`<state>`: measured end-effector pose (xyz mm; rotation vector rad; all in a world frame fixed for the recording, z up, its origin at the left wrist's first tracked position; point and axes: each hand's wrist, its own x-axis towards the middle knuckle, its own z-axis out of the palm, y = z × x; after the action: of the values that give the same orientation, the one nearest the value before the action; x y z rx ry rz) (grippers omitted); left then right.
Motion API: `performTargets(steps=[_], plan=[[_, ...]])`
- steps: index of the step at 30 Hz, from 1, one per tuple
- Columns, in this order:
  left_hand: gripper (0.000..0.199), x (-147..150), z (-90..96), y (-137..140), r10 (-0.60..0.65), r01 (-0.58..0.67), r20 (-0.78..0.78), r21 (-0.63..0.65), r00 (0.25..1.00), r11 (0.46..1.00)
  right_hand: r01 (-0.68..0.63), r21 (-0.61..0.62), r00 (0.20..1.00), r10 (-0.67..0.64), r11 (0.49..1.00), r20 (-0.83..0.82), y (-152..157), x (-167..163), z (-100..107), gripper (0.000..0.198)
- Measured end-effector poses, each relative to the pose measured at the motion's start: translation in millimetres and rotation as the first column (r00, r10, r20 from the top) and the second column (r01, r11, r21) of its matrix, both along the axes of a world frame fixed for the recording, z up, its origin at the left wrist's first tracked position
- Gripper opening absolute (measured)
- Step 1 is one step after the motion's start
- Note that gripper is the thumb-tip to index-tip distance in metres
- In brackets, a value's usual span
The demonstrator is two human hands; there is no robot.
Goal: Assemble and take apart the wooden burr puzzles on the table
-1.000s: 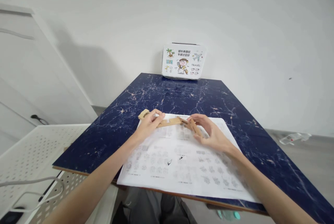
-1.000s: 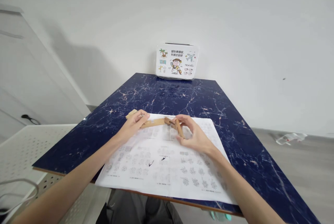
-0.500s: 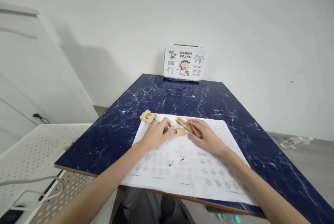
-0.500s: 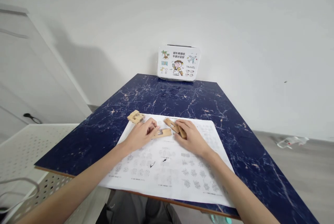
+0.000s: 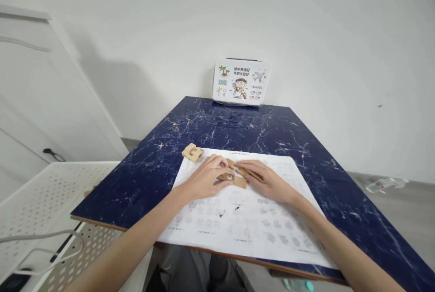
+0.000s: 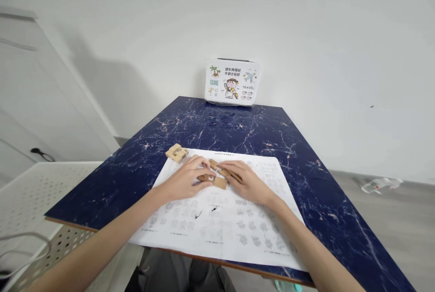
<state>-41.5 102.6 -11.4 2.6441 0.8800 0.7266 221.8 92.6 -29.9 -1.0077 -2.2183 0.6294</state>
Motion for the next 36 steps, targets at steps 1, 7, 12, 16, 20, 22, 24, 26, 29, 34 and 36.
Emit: performTargets(steps=[1,7,12,16,20,22,24,26,29,34,36], plan=[[0.016,0,1.1,-1,0.005,-0.005,0.006,0.012,1.000,1.000,-0.018,-0.013,1.000,0.018,1.000,-0.012,-1,-1,1,0.039],[0.048,1,5.0,-7,0.052,-0.052,0.009,-0.019,0.999,0.998,-0.043,-0.179,0.993,0.022,0.983,-0.114,-6,-5,6,0.034],[0.046,3,6.0,-7,-0.007,0.008,0.008,-0.056,1.000,0.998,0.109,-0.132,0.983,-0.126,0.985,-0.134,-3,-7,-3,0.035],[0.046,2,7.4,-8,-0.043,0.043,0.008,-0.076,0.999,0.996,0.182,-0.038,0.977,-0.185,0.983,-0.101,1,-6,-11,0.039],[0.047,2,8.7,-9,-0.054,0.055,0.010,-0.092,0.998,0.994,0.300,0.076,0.954,-0.296,0.951,-0.053,2,-3,-10,0.034],[0.048,1,9.6,-10,-0.059,0.060,0.011,-0.097,0.998,0.993,0.359,0.099,0.933,-0.358,0.928,-0.025,1,0,-8,0.034],[0.047,1,10.3,-11,-0.070,0.071,0.014,-0.099,0.997,0.992,0.356,0.074,0.934,-0.357,0.931,0.004,1,2,-6,0.036],[0.047,1,11.0,-12,-0.090,0.091,0.014,-0.106,0.996,0.990,0.320,0.039,0.947,-0.321,0.947,0.015,0,1,-5,0.035],[0.049,2,12.4,-14,-0.132,0.133,0.009,-0.109,0.991,0.985,0.295,0.028,0.955,-0.295,0.955,-0.016,0,-4,-6,0.030],[0.051,7,16.9,-18,-0.138,0.139,0.022,-0.064,0.990,0.988,0.259,0.008,0.959,-0.256,0.966,-0.119,-1,-14,-4,0.025],[0.056,8,17.7,-17,-0.129,0.130,0.013,-0.088,0.992,0.988,0.237,-0.043,0.959,-0.241,0.971,-0.152,-2,-16,-2,0.026]])
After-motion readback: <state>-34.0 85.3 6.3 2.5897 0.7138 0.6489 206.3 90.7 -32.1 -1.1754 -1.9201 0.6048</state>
